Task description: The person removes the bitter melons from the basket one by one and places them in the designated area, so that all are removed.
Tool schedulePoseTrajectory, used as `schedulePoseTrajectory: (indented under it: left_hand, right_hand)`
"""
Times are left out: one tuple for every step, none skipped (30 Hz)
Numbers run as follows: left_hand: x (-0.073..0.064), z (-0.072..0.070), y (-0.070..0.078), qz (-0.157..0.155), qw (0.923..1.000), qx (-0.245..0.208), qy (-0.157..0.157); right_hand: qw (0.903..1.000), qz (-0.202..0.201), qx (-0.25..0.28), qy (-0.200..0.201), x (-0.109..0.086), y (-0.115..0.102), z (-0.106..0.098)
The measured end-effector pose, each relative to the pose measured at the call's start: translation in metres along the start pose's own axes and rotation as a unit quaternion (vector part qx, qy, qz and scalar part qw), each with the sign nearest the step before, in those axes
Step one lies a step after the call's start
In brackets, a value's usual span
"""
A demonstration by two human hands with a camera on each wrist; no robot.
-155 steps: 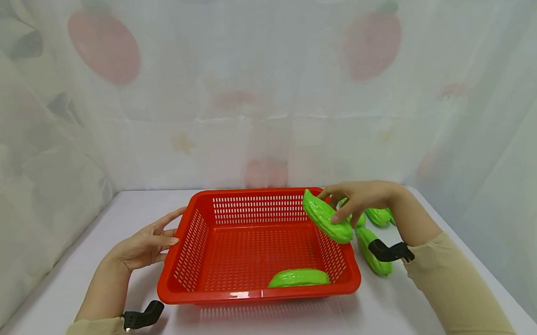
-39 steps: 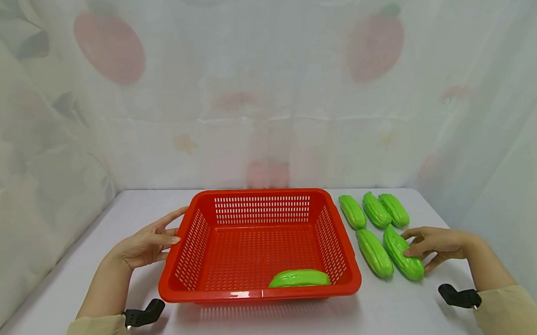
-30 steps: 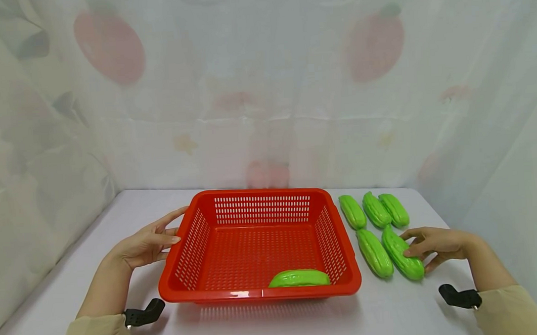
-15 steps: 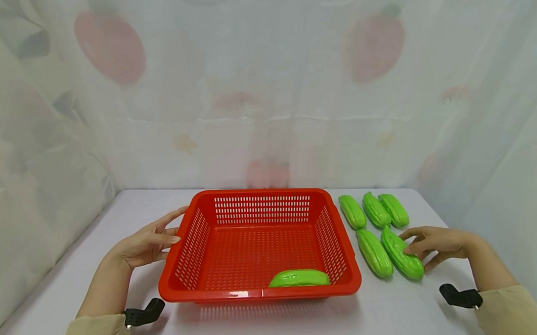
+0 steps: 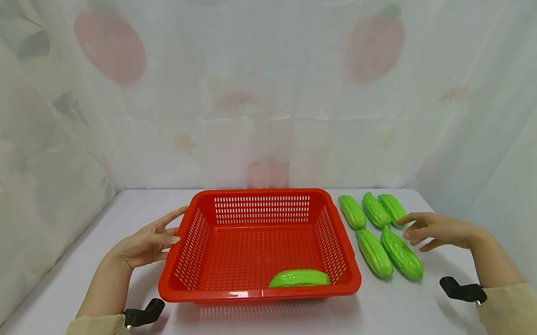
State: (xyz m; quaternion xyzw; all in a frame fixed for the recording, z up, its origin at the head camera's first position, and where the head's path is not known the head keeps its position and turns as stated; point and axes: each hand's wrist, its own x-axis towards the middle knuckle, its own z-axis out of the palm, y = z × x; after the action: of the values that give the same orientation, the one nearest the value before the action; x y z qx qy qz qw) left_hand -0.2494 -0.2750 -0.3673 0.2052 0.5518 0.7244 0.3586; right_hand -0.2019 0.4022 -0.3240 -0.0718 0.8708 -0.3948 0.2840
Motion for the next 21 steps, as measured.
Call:
schedulePoseTrajectory:
  left_hand:
    - [0.0,0.0,0.0,0.001,1.0,0.0,-0.001]
    - [0.0,0.0,0.0,0.003,1.0,0.0,-0.003]
    - [0.0,0.0,0.0,0.003,1.0,-0.001,-0.005]
    - [0.0,0.0,0.0,0.005,1.0,-0.001,-0.007]
    - [0.0,0.0,0.0,0.006,0.9999,-0.002,-0.009]
    - [0.0,0.0,0.0,0.007,0.9999,-0.003,-0.012]
    - [0.0,0.0,0.0,0.008,0.9999,-0.004,-0.014]
    - [0.0,0.0,0.0,0.009,0.9998,-0.005,-0.017]
    - [0.0,0.0,0.0,0.01,0.9998,-0.006,-0.019]
    - [0.0,0.0,0.0,0.012,0.9997,-0.006,-0.021]
    - [0.0,0.0,0.0,0.012,0.9997,-0.006,-0.022]
    - [0.0,0.0,0.0,0.013,0.9996,-0.006,-0.023]
    - [0.0,0.0,0.0,0.013,0.9996,-0.006,-0.023]
    - [0.0,0.0,0.0,0.013,0.9996,-0.006,-0.024]
    - [0.0,0.0,0.0,0.013,0.9996,-0.006,-0.023]
    - [0.0,0.0,0.0,0.013,0.9996,-0.005,-0.023]
    - [0.0,0.0,0.0,0.013,0.9996,-0.005,-0.023]
    - [0.0,0.0,0.0,0.012,0.9997,-0.006,-0.022]
    - [0.0,0.0,0.0,0.012,0.9997,-0.006,-0.022]
    - [0.0,0.0,-0.001,0.012,0.9997,-0.006,-0.021]
    - [0.0,0.0,0.0,0.011,0.9997,-0.005,-0.021]
  right_hand:
    - [1.0,-0.001,-0.003,0.005,0.0,-0.003,0.0]
    - [0.9999,-0.003,-0.005,0.009,0.0,-0.005,0.0]
    - [0.9999,-0.005,-0.009,0.013,0.001,-0.008,0.0]
    - [0.9998,-0.007,-0.012,0.017,0.001,-0.01,0.0]
    - [0.9996,-0.01,-0.014,0.021,0.002,-0.013,0.001]
    - [0.9995,-0.012,-0.018,0.023,0.002,-0.016,0.001]
    - [0.9992,-0.017,-0.023,0.026,0.003,-0.018,0.002]
    - [0.9989,-0.023,-0.029,0.029,0.003,-0.02,0.002]
    - [0.9986,-0.028,-0.032,0.032,0.004,-0.023,0.002]
    - [0.9982,-0.033,-0.036,0.034,0.004,-0.026,0.002]
    - [0.9979,-0.037,-0.039,0.037,0.004,-0.028,0.003]
    - [0.9974,-0.043,-0.043,0.038,0.004,-0.031,0.003]
    - [0.9968,-0.052,-0.047,0.039,0.005,-0.034,0.003]
    - [0.9965,-0.057,-0.049,0.038,0.005,-0.037,0.004]
    - [0.9958,-0.063,-0.053,0.038,0.005,-0.04,0.004]
    - [0.9951,-0.071,-0.057,0.038,0.005,-0.043,0.004]
    - [0.9945,-0.077,-0.06,0.038,0.005,-0.046,0.005]
    - [0.9935,-0.086,-0.066,0.037,0.005,-0.049,0.006]
    - [0.9926,-0.092,-0.07,0.037,0.006,-0.051,0.007]
    - [0.9918,-0.098,-0.074,0.038,0.006,-0.054,0.008]
    - [0.9908,-0.103,-0.079,0.041,0.007,-0.056,0.009]
